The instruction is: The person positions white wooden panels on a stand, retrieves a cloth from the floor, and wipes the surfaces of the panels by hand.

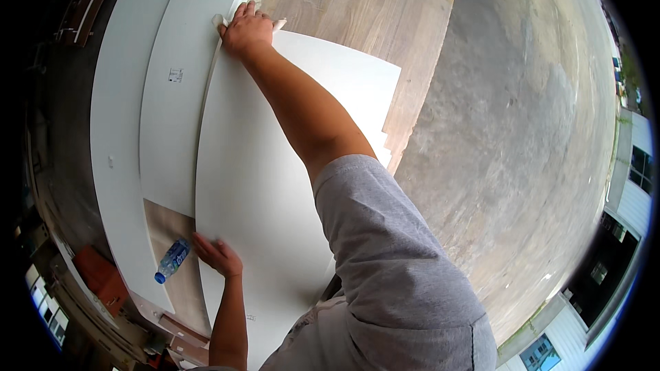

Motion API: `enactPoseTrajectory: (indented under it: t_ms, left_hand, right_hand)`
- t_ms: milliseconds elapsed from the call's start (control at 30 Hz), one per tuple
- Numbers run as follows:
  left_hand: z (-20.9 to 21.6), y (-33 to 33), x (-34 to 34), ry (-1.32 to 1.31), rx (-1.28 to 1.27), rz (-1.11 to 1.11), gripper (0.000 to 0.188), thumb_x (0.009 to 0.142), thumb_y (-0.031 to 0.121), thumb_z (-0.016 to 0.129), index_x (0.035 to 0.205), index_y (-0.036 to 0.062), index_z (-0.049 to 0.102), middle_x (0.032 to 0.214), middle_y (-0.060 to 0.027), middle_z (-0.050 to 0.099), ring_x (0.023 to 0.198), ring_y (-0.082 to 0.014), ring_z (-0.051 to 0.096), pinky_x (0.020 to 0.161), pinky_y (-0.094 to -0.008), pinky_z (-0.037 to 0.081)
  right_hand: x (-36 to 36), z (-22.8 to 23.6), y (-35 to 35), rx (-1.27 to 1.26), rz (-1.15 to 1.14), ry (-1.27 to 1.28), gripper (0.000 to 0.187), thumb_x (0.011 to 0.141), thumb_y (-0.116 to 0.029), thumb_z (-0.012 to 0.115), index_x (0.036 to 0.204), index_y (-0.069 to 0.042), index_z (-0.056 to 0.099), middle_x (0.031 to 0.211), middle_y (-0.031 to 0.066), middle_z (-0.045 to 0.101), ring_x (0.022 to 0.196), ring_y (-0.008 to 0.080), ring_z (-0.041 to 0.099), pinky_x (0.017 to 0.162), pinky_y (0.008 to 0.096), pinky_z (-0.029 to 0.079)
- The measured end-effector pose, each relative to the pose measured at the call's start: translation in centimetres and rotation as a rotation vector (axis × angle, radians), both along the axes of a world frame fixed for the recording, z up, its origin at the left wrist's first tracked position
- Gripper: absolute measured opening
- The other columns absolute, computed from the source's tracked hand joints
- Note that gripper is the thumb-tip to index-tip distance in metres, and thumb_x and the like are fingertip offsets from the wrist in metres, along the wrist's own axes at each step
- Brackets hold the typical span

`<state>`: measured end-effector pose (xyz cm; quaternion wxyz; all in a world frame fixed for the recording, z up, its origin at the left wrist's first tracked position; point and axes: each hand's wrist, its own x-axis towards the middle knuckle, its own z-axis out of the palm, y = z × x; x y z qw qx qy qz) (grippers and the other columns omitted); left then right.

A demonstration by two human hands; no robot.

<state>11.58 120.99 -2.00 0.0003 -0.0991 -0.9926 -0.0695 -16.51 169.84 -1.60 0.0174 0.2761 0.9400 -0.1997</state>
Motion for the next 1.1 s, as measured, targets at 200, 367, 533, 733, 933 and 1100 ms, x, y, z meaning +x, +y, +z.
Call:
enactPoseTrajectory:
  t_ms: [200, 367, 533, 733, 933, 1100]
  left_hand:
    - [1.1, 0.6, 0.7, 0.025, 0.042, 0.059, 0.076, 0.104, 0.05, 0.034, 0.155, -0.0064, 0.027, 0.158, -0.0288, 0.031, 0.145, -0.0469, 0.031, 0.12, -0.0587, 0.019]
    - [2.1, 1.1, 0.3, -0.027, 0.074, 0.11, 0.078, 0.097, 0.044, 0.043, 0.154, -0.0071, 0.027, 0.157, -0.0285, 0.032, 0.147, -0.0461, 0.029, 0.12, -0.061, 0.017]
    - [4.2, 1.1, -1.2, -0.145, 0.106, 0.146, 0.079, 0.09, 0.028, 0.061, 0.154, -0.0046, 0.027, 0.158, -0.0238, 0.032, 0.148, -0.04, 0.028, 0.123, -0.058, 0.015]
    - [4.1, -0.2, -0.7, -0.201, 0.141, 0.208, 0.078, 0.094, 0.037, 0.058, 0.156, 0.0013, 0.026, 0.16, -0.0158, 0.03, 0.152, -0.0312, 0.022, 0.126, -0.0518, 0.012]
    - [2.4, -0.4, 0.7, -0.235, 0.227, 0.177, 0.069, 0.1, 0.043, 0.045, 0.157, 0.0083, 0.03, 0.161, -0.0135, 0.033, 0.154, -0.0337, 0.017, 0.127, -0.0512, 0.002]
    - [2.8, -0.2, 0.6, -0.172, 0.335, 0.195, 0.062, 0.1, 0.039, 0.045, 0.151, 0.0053, 0.039, 0.16, -0.0127, 0.036, 0.153, -0.0319, 0.022, 0.126, -0.0503, 0.007]
  right_hand:
    - [13.5, 2.3, 7.4, -0.023, -0.023, -0.24, 0.07, 0.106, -0.052, 0.023, 0.102, -0.001, 0.071, 0.1, 0.0261, 0.072, 0.095, 0.0425, 0.07, 0.087, 0.0496, 0.055]
    - [27.2, 3.1, 18.5, 0.311, -0.38, -0.049, 0.057, 0.105, -0.049, 0.037, 0.112, -0.001, 0.068, 0.092, 0.023, 0.072, 0.085, 0.04, 0.071, 0.078, 0.0487, 0.055]
    - [19.5, 9.4, 1.0, -0.36, -0.07, 0.272, 0.036, 0.103, -0.026, 0.055, 0.125, 0.001, 0.062, 0.087, 0.0124, 0.068, 0.074, 0.0232, 0.065, 0.067, 0.0368, 0.054]
    - [12.6, 11.1, -33.7, -0.846, 1.044, 0.48, 0.05, 0.077, 0.02, 0.049, 0.115, -0.005, 0.069, 0.131, 0.0136, 0.061, 0.109, 0.0316, 0.067, 0.084, 0.038, 0.059]
    - [13.7, 14.0, -55.6, -0.339, 1.492, 0.625, 0.014, 0.088, -0.021, 0.067, 0.093, -0.008, 0.071, 0.098, 0.008, 0.057, 0.086, 0.0241, 0.063, 0.069, 0.0395, 0.055]
    - [13.4, 8.2, -60.6, 0.033, 1.723, 0.715, 0.025, 0.09, -0.032, 0.067, 0.077, -0.011, 0.072, 0.099, 0.0048, 0.06, 0.094, 0.0217, 0.059, 0.072, 0.0401, 0.051]
